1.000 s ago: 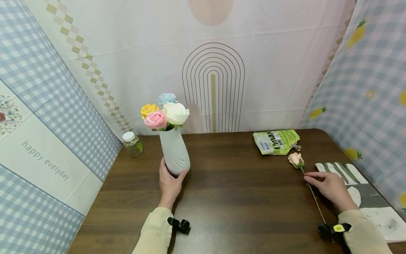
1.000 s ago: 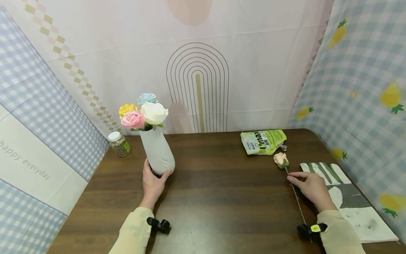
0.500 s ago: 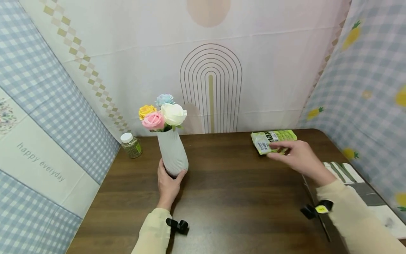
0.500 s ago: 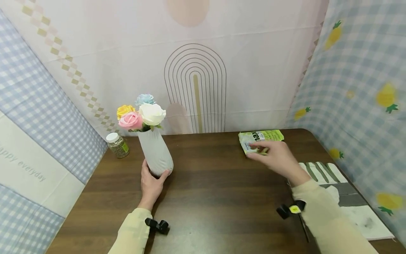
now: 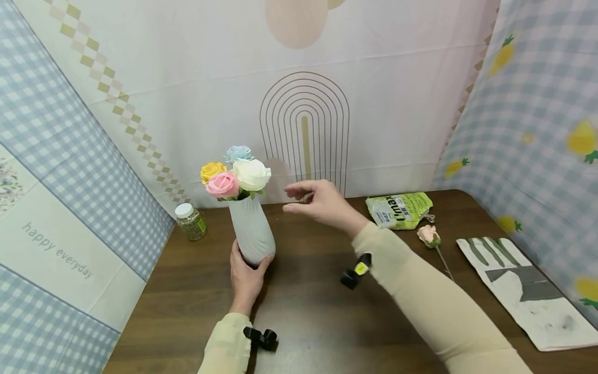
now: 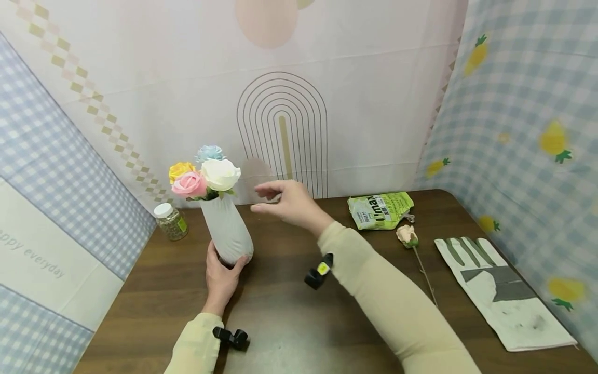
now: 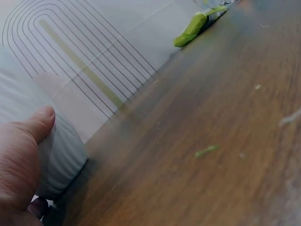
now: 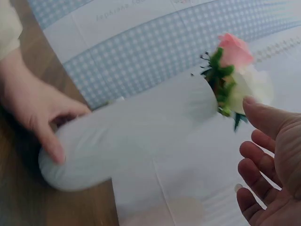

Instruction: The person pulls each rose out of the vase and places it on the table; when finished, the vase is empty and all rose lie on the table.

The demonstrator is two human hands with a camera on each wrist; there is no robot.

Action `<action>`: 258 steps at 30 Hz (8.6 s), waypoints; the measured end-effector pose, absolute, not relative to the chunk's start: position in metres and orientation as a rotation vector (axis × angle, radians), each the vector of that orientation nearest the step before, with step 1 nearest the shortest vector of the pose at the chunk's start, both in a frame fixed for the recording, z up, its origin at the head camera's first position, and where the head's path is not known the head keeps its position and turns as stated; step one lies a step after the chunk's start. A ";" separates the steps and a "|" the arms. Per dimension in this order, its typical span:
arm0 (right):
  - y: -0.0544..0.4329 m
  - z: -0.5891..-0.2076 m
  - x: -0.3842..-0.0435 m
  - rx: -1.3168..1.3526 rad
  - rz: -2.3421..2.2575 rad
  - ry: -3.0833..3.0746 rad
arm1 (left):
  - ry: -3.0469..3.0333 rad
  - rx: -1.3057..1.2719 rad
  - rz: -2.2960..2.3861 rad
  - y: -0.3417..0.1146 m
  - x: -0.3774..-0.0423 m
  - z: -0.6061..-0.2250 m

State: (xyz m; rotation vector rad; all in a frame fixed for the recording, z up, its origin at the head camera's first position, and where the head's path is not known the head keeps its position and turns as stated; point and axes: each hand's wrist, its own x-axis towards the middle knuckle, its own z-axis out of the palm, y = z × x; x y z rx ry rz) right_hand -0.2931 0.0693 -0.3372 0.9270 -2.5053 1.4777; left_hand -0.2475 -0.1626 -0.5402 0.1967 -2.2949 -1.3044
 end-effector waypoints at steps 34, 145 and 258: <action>-0.011 -0.315 -0.321 1.031 2.010 -2.307 | -2.249 0.148 -1.299 -0.162 -0.250 -0.543; 0.087 -0.313 -0.298 0.469 2.174 -1.487 | -2.256 0.127 -1.259 -0.164 -0.248 -0.542; 0.311 -0.520 -0.243 0.120 1.070 -2.774 | -2.246 0.150 -1.292 -0.166 -0.248 -0.546</action>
